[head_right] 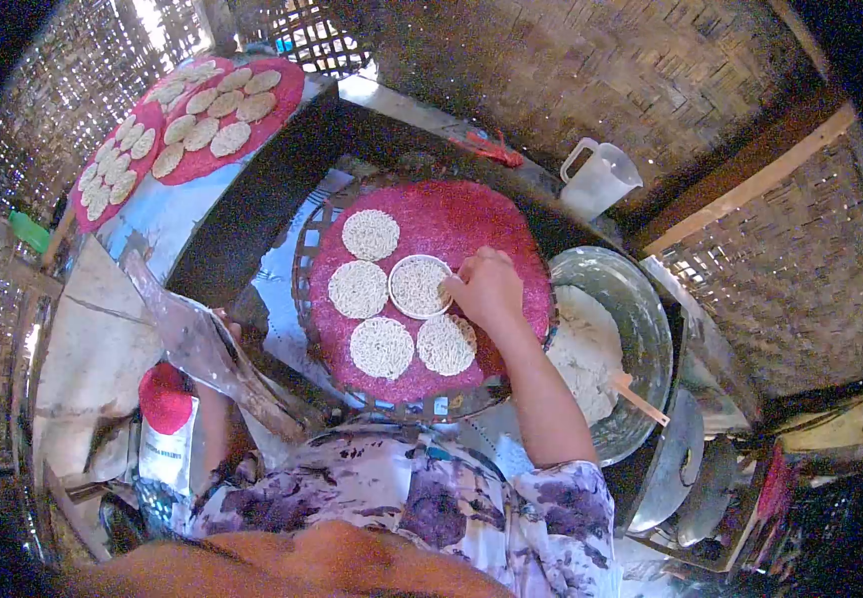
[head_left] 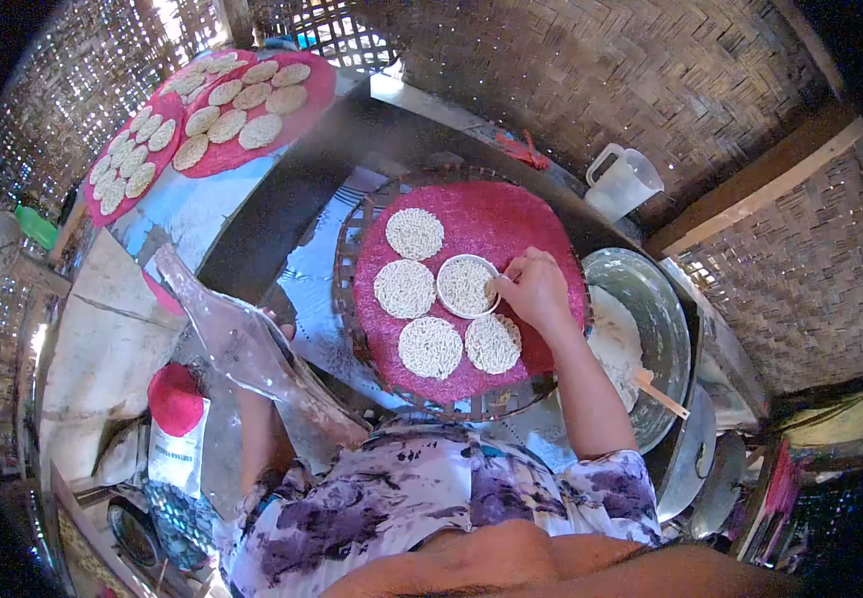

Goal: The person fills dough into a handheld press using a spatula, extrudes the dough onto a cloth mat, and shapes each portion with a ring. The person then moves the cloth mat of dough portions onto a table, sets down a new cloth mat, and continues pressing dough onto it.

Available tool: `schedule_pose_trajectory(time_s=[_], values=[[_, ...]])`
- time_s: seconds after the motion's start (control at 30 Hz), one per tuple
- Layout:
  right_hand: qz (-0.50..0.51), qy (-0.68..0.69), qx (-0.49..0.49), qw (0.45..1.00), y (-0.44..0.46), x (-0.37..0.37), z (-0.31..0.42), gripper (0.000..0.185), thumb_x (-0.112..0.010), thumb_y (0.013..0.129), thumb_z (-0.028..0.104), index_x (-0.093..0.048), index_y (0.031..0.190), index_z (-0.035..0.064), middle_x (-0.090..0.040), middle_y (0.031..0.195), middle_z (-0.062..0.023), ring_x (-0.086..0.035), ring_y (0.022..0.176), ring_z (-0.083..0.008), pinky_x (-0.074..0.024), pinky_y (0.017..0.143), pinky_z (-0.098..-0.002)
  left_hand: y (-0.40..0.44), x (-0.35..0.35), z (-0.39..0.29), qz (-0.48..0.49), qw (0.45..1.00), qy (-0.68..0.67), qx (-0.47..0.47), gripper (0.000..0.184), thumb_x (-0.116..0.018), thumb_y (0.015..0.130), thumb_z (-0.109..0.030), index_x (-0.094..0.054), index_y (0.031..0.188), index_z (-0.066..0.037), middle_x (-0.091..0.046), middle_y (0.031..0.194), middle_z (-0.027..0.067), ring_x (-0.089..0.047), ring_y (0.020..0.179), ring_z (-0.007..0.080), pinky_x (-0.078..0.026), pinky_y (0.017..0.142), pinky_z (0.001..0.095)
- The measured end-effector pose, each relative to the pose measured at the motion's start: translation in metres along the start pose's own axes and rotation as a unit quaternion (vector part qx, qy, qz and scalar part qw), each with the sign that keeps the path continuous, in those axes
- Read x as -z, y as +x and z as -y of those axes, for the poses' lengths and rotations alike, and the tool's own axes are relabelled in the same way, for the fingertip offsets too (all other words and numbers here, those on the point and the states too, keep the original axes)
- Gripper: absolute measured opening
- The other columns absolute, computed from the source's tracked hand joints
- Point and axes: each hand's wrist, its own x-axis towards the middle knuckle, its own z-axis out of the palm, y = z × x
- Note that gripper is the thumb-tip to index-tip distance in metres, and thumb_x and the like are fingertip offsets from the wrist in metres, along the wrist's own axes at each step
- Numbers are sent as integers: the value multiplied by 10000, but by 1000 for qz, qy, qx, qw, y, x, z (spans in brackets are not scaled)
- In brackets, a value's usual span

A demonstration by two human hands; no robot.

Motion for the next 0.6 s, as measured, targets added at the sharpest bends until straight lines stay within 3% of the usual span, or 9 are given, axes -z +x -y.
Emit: schedule_pose_trajectory(time_s=[0.13, 0.17, 0.43, 0.53, 0.6], values=[[-102, 56, 27, 993, -4, 10, -11, 152, -645, 631, 190, -632, 656, 41, -532, 705, -118, -550, 724, -279, -443, 635, -364, -1, -6, -9, -14, 1000, -9, -3, 446, -680, 707, -61, -488, 1109, -60, -547, 1053, 86, -542, 944, 182, -478, 828, 369], [-92, 66, -14, 994, -9, 19, -13, 190, -630, 644, 238, -616, 626, 49, -536, 722, -118, -536, 779, -294, -435, 712, -381, -3, -7, -11, -18, 1000, 3, -7, 423, -663, 719, -82, -489, 1104, -55, -550, 1044, 93, -547, 920, 187, -482, 801, 364], [-117, 44, -132, 983, -64, 39, -77, 188, -642, 638, 215, -621, 654, 29, -546, 729, -134, -560, 712, -298, -442, 654, -371, -8, -26, -38, -45, 997, -45, -38, 331, -529, 819, -248, -497, 1058, -21, -571, 972, 145, -583, 733, 233, -513, 590, 329], [-112, 30, -158, 981, -79, 35, -88, 195, -635, 636, 222, -623, 645, 27, -552, 732, -134, -565, 714, -295, -447, 663, -367, -9, -39, -56, -25, 979, -203, 6, 355, -478, 857, -311, -501, 1041, -8, -579, 945, 165, -597, 662, 250, -525, 511, 315], [-120, 24, -150, 981, -88, 33, -91, 202, -631, 635, 230, -626, 640, 28, -557, 735, -133, -568, 715, -295, -449, 669, -368, -12, -48, -70, 1, 928, -367, 69, 356, -471, 860, -318, -503, 1038, -11, -580, 939, 167, -598, 658, 257, -520, 491, 311]])
